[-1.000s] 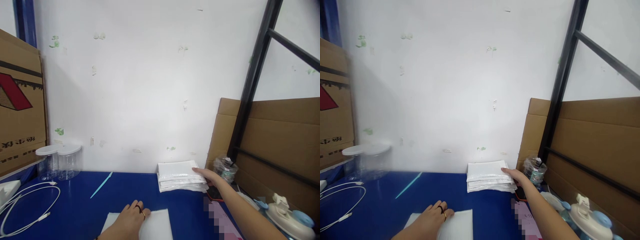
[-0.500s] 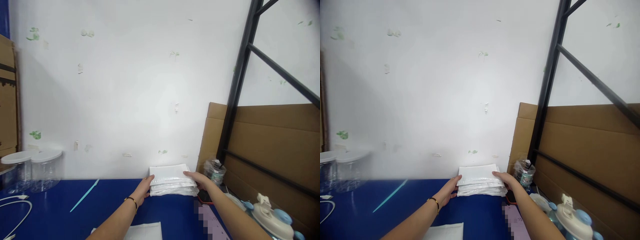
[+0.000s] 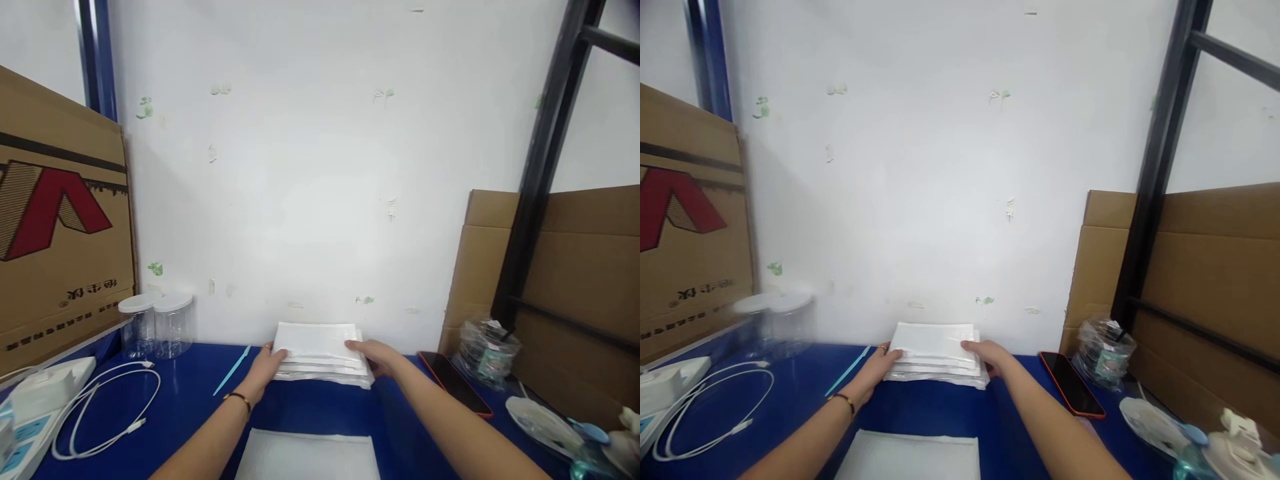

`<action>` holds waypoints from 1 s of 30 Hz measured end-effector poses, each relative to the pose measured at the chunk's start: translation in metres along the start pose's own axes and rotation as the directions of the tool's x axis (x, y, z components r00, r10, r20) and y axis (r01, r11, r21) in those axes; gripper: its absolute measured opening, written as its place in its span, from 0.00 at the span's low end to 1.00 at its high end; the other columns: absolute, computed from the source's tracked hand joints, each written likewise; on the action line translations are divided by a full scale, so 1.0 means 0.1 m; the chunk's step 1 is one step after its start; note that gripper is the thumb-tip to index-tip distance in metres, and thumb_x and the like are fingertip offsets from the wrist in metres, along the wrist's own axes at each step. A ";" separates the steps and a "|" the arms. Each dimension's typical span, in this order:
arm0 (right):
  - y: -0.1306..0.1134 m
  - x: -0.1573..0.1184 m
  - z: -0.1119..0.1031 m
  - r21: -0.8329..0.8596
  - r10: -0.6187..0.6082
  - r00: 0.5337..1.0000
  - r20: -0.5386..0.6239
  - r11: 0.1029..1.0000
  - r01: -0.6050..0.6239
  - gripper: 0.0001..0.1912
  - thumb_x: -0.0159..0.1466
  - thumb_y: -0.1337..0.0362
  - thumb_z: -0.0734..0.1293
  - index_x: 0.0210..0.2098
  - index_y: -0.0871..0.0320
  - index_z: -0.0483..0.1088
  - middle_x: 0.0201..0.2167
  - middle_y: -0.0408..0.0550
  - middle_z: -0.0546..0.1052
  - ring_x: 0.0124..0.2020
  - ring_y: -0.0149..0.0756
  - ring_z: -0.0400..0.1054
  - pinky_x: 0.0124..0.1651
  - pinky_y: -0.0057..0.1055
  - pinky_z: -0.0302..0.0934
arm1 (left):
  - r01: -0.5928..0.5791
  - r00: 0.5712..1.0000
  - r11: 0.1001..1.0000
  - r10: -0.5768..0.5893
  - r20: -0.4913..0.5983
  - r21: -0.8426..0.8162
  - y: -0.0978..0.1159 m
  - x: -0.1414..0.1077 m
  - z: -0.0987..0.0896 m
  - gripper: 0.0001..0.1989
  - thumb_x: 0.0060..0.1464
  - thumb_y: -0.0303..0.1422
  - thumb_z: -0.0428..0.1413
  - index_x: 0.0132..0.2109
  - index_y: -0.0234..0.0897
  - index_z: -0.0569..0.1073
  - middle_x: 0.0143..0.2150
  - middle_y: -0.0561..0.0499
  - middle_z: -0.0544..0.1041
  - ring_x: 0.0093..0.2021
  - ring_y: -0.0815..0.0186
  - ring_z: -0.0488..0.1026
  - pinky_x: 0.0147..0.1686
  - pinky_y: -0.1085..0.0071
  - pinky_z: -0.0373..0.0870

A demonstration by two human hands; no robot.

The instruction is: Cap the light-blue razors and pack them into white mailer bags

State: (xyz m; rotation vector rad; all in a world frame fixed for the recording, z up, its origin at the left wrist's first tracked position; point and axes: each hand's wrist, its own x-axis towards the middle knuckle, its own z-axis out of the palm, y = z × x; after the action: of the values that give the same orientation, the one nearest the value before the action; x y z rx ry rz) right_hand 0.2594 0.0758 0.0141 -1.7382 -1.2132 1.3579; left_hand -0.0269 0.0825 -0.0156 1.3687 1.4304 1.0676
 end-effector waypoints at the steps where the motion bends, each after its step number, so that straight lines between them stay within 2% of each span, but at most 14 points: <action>1: -0.07 0.02 0.13 -0.005 -0.006 1.000 0.009 1.000 0.007 0.25 0.51 0.49 0.70 0.41 0.61 0.68 0.43 0.58 0.75 0.40 0.47 0.72 0.37 0.40 0.68 | 0.007 1.000 1.000 -0.006 -0.027 0.027 -0.04 0.03 -0.13 0.23 0.53 0.34 0.50 0.55 0.29 0.62 0.53 0.40 0.72 0.50 0.60 0.71 0.49 0.69 0.66; 5: -0.29 0.11 0.54 -0.027 -0.029 0.999 0.017 0.999 0.030 0.27 0.50 0.49 0.71 0.42 0.61 0.68 0.45 0.59 0.74 0.43 0.49 0.71 0.38 0.41 0.67 | 0.031 0.993 0.989 -0.014 -0.119 0.143 -0.16 0.15 -0.50 0.24 0.55 0.35 0.47 0.57 0.28 0.60 0.54 0.39 0.71 0.50 0.60 0.71 0.49 0.68 0.66; 9: -0.40 0.11 0.73 -0.034 -0.067 0.997 0.031 0.997 0.068 0.28 0.52 0.48 0.69 0.45 0.61 0.67 0.47 0.58 0.73 0.45 0.47 0.70 0.39 0.38 0.67 | 0.036 0.987 0.965 0.007 -0.162 0.260 -0.22 0.23 -0.66 0.27 0.56 0.38 0.47 0.59 0.25 0.58 0.56 0.37 0.68 0.54 0.59 0.68 0.52 0.68 0.63; 12: -0.40 0.07 0.74 -0.054 -0.093 0.995 0.023 0.994 0.094 0.33 0.52 0.44 0.67 0.47 0.63 0.66 0.49 0.61 0.72 0.47 0.47 0.69 0.42 0.37 0.66 | 0.036 0.982 0.938 0.030 -0.185 0.344 -0.23 0.28 -0.67 0.32 0.56 0.41 0.45 0.60 0.21 0.54 0.58 0.32 0.64 0.57 0.55 0.65 0.54 0.63 0.60; 16: -0.38 0.01 0.66 -0.119 -0.131 0.991 -0.025 0.985 0.127 0.44 0.49 0.38 0.66 0.51 0.68 0.63 0.54 0.67 0.67 0.52 0.53 0.65 0.48 0.42 0.63 | -0.029 0.976 0.887 0.124 -0.177 0.461 -0.20 0.21 -0.58 0.39 0.53 0.47 0.47 0.63 0.24 0.50 0.63 0.32 0.57 0.63 0.51 0.53 0.59 0.58 0.51; 18: -0.37 -0.05 0.62 -0.157 -0.170 0.984 -0.049 0.974 0.161 0.47 0.49 0.36 0.64 0.53 0.69 0.61 0.55 0.69 0.65 0.54 0.55 0.62 0.51 0.45 0.60 | -0.127 0.963 0.789 0.243 -0.115 0.600 -0.18 0.11 -0.50 0.47 0.47 0.53 0.51 0.65 0.29 0.45 0.66 0.35 0.48 0.66 0.48 0.44 0.60 0.55 0.47; 20: -0.36 -0.15 0.60 -0.184 -0.235 0.969 -0.079 0.959 0.218 0.47 0.50 0.36 0.63 0.56 0.68 0.58 0.58 0.67 0.62 0.58 0.55 0.57 0.55 0.45 0.55 | -0.239 0.933 0.616 0.359 0.003 0.751 -0.17 0.00 -0.42 0.53 0.40 0.56 0.55 0.66 0.37 0.42 0.69 0.41 0.39 0.67 0.46 0.36 0.61 0.51 0.42; 22: -0.34 -0.26 0.60 -0.269 -0.390 0.912 -0.126 0.898 0.347 0.47 0.51 0.39 0.65 0.60 0.63 0.54 0.63 0.61 0.55 0.64 0.51 0.46 0.61 0.43 0.46 | -0.304 0.907 0.476 0.409 0.098 0.825 -0.15 -0.06 -0.35 0.51 0.40 0.56 0.55 0.66 0.44 0.43 0.69 0.47 0.35 0.67 0.47 0.31 0.60 0.49 0.38; 23: -0.33 -0.31 0.61 -0.366 -0.519 0.847 -0.116 0.815 0.449 0.46 0.50 0.42 0.67 0.61 0.59 0.53 0.65 0.57 0.51 0.65 0.50 0.41 0.63 0.43 0.41 | -0.314 0.901 0.444 0.419 0.115 0.839 -0.14 -0.06 -0.31 0.48 0.43 0.55 0.54 0.66 0.46 0.44 0.69 0.48 0.36 0.67 0.48 0.30 0.60 0.48 0.37; 25: -0.31 -0.36 0.64 -0.598 -0.767 0.641 0.040 0.495 0.630 0.40 0.52 0.50 0.70 0.60 0.51 0.56 0.66 0.48 0.48 0.66 0.47 0.37 0.65 0.43 0.37 | -0.304 0.896 0.426 0.432 0.104 0.852 -0.12 -0.01 -0.26 0.41 0.50 0.53 0.49 0.66 0.45 0.45 0.69 0.46 0.39 0.67 0.50 0.32 0.60 0.48 0.38; 26: -0.31 -0.36 0.66 -0.681 -0.827 0.540 0.153 0.308 0.664 0.33 0.55 0.55 0.69 0.58 0.49 0.59 0.66 0.45 0.50 0.66 0.47 0.39 0.64 0.43 0.39 | -0.294 0.895 0.424 0.437 0.091 0.857 -0.10 0.04 -0.24 0.38 0.52 0.52 0.47 0.66 0.45 0.47 0.69 0.45 0.41 0.67 0.50 0.34 0.60 0.47 0.39; 27: -0.31 -0.35 0.68 -0.731 -0.842 0.480 0.246 0.164 0.662 0.25 0.59 0.60 0.66 0.56 0.47 0.62 0.65 0.44 0.53 0.65 0.46 0.42 0.63 0.43 0.42 | -0.284 0.893 0.420 0.443 0.078 0.862 -0.09 0.10 -0.22 0.36 0.53 0.52 0.46 0.65 0.44 0.48 0.68 0.44 0.42 0.67 0.50 0.34 0.59 0.47 0.40; 28: -0.33 -0.34 0.69 -0.761 -0.835 0.464 0.295 0.089 0.643 0.19 0.62 0.64 0.63 0.53 0.47 0.65 0.63 0.43 0.56 0.64 0.44 0.46 0.62 0.42 0.45 | -0.277 0.891 0.414 0.449 0.071 0.867 -0.07 0.15 -0.20 0.35 0.54 0.51 0.46 0.65 0.44 0.49 0.68 0.44 0.43 0.67 0.50 0.35 0.59 0.46 0.40; 30: -0.36 -0.34 0.71 -0.804 -0.827 0.476 0.301 0.048 0.592 0.18 0.65 0.68 0.58 0.51 0.48 0.68 0.61 0.45 0.60 0.62 0.44 0.50 0.60 0.42 0.49 | -0.265 0.893 0.412 0.447 0.060 0.872 -0.05 0.23 -0.18 0.35 0.54 0.50 0.46 0.65 0.43 0.50 0.68 0.44 0.43 0.67 0.50 0.35 0.59 0.45 0.39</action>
State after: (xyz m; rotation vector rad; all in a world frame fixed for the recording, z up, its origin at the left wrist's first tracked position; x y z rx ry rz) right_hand 0.1794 0.0535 0.0391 -1.2485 -2.3883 -0.2388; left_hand -0.0463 0.1054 -0.0158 2.4680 2.0054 0.6958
